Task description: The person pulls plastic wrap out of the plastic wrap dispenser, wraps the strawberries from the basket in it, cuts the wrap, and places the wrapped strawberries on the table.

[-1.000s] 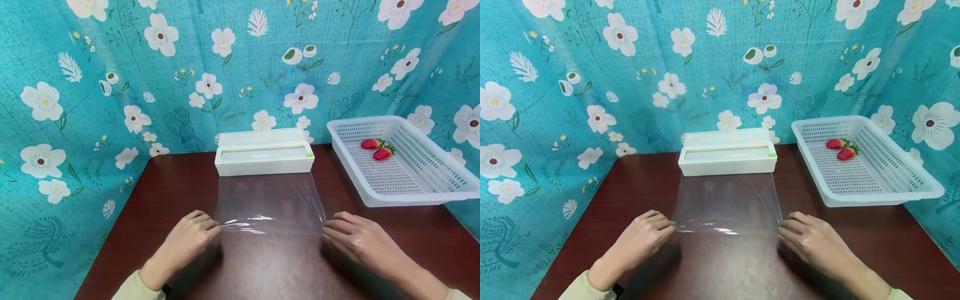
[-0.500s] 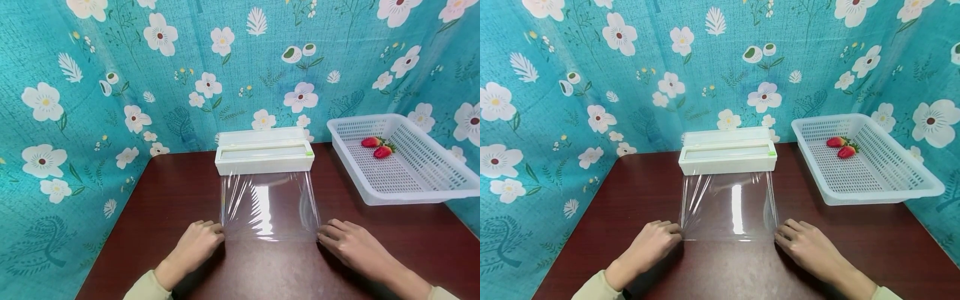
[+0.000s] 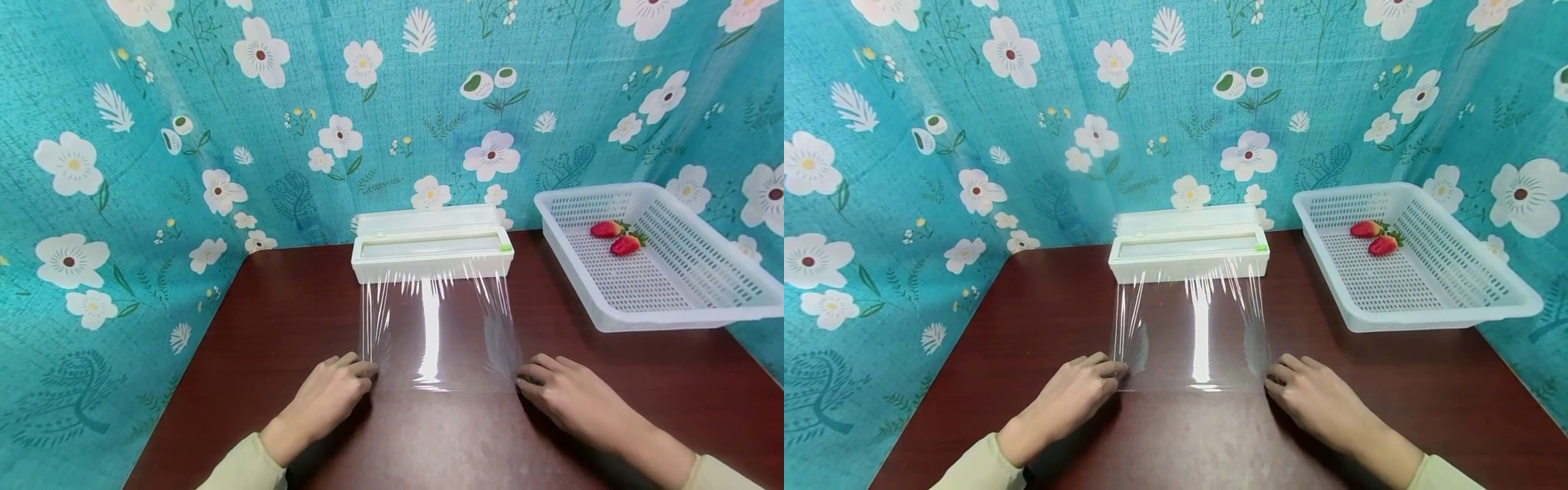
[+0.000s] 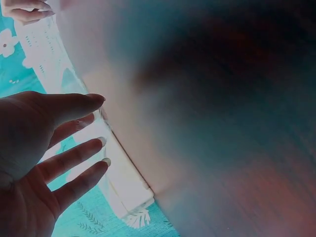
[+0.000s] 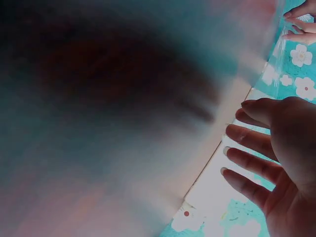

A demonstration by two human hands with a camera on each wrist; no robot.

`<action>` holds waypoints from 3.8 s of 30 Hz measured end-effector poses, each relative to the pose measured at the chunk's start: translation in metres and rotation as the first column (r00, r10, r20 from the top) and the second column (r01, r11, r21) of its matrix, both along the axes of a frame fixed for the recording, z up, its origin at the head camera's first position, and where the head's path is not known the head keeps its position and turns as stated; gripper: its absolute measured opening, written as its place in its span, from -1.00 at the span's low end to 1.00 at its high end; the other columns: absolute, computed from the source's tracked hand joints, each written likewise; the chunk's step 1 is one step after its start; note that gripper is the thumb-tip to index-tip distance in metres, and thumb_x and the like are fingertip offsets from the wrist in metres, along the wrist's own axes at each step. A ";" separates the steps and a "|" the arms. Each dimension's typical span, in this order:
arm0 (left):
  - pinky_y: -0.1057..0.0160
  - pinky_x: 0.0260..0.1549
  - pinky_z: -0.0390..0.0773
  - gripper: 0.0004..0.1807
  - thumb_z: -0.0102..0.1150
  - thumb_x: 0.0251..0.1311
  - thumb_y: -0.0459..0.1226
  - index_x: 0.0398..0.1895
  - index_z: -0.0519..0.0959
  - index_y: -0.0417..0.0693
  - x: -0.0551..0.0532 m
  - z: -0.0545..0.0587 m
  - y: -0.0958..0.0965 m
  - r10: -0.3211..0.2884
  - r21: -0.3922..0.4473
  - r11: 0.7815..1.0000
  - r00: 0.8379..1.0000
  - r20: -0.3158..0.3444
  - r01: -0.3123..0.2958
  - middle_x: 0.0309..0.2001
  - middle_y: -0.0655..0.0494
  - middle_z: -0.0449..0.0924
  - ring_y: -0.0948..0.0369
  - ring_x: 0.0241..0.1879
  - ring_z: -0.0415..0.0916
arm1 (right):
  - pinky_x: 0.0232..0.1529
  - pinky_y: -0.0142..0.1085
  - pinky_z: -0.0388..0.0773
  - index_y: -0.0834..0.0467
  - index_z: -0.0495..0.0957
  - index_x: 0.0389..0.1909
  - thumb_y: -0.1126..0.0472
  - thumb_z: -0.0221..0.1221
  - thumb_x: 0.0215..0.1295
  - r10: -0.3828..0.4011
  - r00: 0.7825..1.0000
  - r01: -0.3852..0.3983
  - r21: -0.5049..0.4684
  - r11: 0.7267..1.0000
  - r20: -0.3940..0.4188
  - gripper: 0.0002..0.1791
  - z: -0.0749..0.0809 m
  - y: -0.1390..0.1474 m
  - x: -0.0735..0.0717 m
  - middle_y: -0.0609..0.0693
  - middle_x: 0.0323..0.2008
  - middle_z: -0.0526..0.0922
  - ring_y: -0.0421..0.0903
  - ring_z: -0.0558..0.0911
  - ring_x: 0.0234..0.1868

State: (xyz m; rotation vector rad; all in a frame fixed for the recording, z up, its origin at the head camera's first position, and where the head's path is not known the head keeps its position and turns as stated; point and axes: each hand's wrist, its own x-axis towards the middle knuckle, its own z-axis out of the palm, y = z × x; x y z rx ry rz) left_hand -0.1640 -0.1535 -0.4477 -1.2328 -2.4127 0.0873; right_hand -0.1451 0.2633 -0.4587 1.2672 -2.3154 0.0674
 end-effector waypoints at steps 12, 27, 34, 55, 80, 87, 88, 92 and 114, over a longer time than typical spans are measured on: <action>0.24 -0.47 0.51 -0.83 0.42 -0.02 -0.40 -0.56 0.67 0.08 -0.002 0.001 -0.001 0.020 -0.041 0.999 0.999 0.031 -0.019 -0.06 0.19 0.76 0.21 -0.18 0.65 | -0.22 -0.07 0.67 0.14 0.76 -0.20 0.16 -0.20 0.60 -0.006 0.999 0.005 0.015 1.000 0.037 -0.50 -0.003 0.004 -0.002 0.12 -0.17 0.74 0.05 0.66 -0.10; 0.16 -0.33 0.60 -0.87 0.38 0.13 -0.37 -0.30 0.72 0.07 0.000 -0.004 -0.001 0.085 -0.122 0.990 0.990 0.117 -0.071 0.08 0.12 0.73 0.17 -0.11 0.66 | -0.07 0.03 0.66 0.18 0.73 0.01 0.21 0.17 0.23 -0.050 0.997 0.042 0.113 0.993 0.066 -0.64 -0.006 0.008 0.007 0.26 0.03 0.69 0.19 0.67 0.03; 0.16 -0.29 0.61 -0.85 0.35 0.18 -0.37 -0.23 0.72 0.06 0.000 -0.003 -0.002 0.103 -0.132 0.988 0.982 0.160 -0.082 0.09 0.12 0.72 0.16 -0.09 0.65 | -0.02 0.06 0.60 0.11 0.71 0.08 -0.06 0.07 0.56 -0.076 0.995 0.067 0.119 0.991 0.068 -0.60 -0.006 0.011 0.009 0.19 0.08 0.67 0.17 0.65 0.06; 0.09 -0.28 0.62 -0.94 0.35 0.29 -0.22 -0.29 0.76 0.04 0.000 0.005 -0.008 0.074 0.001 0.997 0.957 0.280 -0.078 -0.02 0.16 0.72 0.17 -0.13 0.67 | 0.02 0.05 0.58 0.03 0.70 0.14 -0.03 0.32 0.34 -0.101 0.989 0.086 0.144 0.986 0.105 -0.59 0.000 0.017 0.013 0.14 0.13 0.66 0.14 0.63 0.10; 0.21 -0.46 0.58 -0.94 0.22 0.40 -0.31 -0.26 0.56 0.04 -0.022 0.016 -0.008 0.057 0.042 0.995 0.852 0.520 -0.093 -0.38 0.29 0.64 0.34 -0.41 0.59 | -0.04 0.03 0.58 0.02 0.75 -0.06 0.11 0.43 0.21 -0.117 0.961 0.106 0.059 0.993 0.249 -0.73 0.004 0.007 0.002 -0.03 -0.03 0.64 -0.01 0.63 0.01; 0.11 -0.10 0.66 -0.93 0.34 0.33 -0.23 -0.24 0.78 0.10 -0.019 0.020 -0.016 0.030 -0.003 0.999 0.825 0.564 -0.034 0.04 0.18 0.68 0.23 0.01 0.65 | -0.08 0.03 0.60 0.00 0.75 0.00 0.12 0.44 0.19 -0.118 0.952 0.107 0.054 0.993 0.281 -0.67 0.007 0.013 0.000 -0.01 0.02 0.64 0.00 0.63 0.02; 0.09 -0.06 0.65 -0.93 0.34 0.33 -0.21 -0.22 0.79 0.11 -0.018 0.020 -0.016 0.038 -0.015 0.999 0.818 0.574 -0.036 0.10 0.15 0.66 0.20 0.07 0.63 | -0.08 0.03 0.60 -0.01 0.75 0.01 0.12 0.44 0.19 -0.118 0.953 0.108 0.052 0.993 0.279 -0.66 0.008 0.014 0.000 -0.01 0.03 0.64 0.00 0.63 0.02; 0.04 0.01 0.64 -0.91 0.33 0.34 -0.19 -0.20 0.79 0.12 -0.018 0.022 -0.018 0.059 -0.050 0.998 0.804 0.592 -0.036 0.20 0.09 0.62 0.14 0.18 0.58 | -0.07 0.03 0.61 0.01 0.75 0.01 0.14 0.43 0.20 -0.120 0.952 0.110 0.052 0.993 0.280 -0.67 0.011 0.016 0.000 0.01 0.04 0.64 0.00 0.63 0.02; 0.23 -0.51 0.51 -0.86 0.43 0.22 -0.27 -0.21 0.64 0.00 -0.050 0.016 0.009 0.128 -0.107 0.991 0.857 0.498 -0.086 -0.42 0.23 0.58 0.33 -0.48 0.45 | -0.33 -0.14 0.51 0.08 0.67 0.00 0.11 0.41 0.24 -0.182 0.917 0.138 0.145 0.980 0.354 -0.67 0.022 -0.003 -0.033 -0.19 -0.35 0.48 -0.10 0.55 -0.31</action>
